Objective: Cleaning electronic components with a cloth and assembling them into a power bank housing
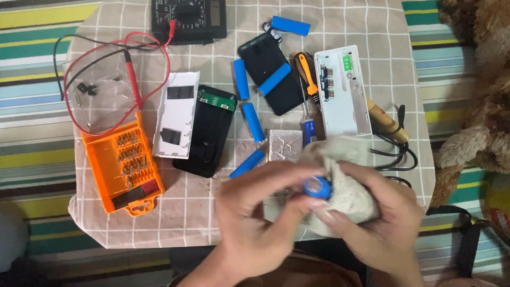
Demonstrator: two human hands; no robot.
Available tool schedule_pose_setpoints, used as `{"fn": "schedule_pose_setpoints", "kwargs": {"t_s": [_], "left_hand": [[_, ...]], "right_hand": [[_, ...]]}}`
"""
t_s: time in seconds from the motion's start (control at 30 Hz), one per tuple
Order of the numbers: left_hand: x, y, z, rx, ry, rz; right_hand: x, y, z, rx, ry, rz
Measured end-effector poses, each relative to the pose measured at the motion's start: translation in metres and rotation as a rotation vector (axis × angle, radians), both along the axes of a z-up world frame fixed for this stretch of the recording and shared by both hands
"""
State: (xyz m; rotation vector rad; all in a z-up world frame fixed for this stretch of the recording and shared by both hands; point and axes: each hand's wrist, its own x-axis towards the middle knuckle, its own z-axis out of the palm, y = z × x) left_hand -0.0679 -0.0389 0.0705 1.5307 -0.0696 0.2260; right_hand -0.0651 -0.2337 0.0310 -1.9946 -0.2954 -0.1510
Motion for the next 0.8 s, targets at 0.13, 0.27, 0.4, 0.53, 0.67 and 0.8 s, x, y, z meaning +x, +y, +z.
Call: {"fn": "schedule_pose_setpoints", "kwargs": {"t_s": [0.13,0.27,0.4,0.53,0.67,0.8], "left_hand": [[0.002,-0.002,-0.002,0.147,-0.06,-0.03],[0.003,0.002,0.012,0.119,0.058,-0.092],[-0.001,0.002,0.005,0.062,0.155,-0.093],[0.003,0.001,-0.005,0.178,0.053,-0.05],[0.01,-0.006,-0.016,0.203,-0.122,-0.013],[0.008,-0.011,-0.018,0.098,-0.073,-0.07]], "right_hand": [[0.006,0.005,0.0,-0.229,-0.057,0.076],[0.007,0.013,0.002,-0.149,-0.094,0.17],[0.003,0.008,-0.007,-0.074,-0.166,0.075],[-0.002,0.009,-0.015,0.075,0.036,0.088],[-0.001,0.014,-0.014,0.221,0.23,0.189],[-0.015,0.003,-0.037,0.265,0.214,0.213]]}}
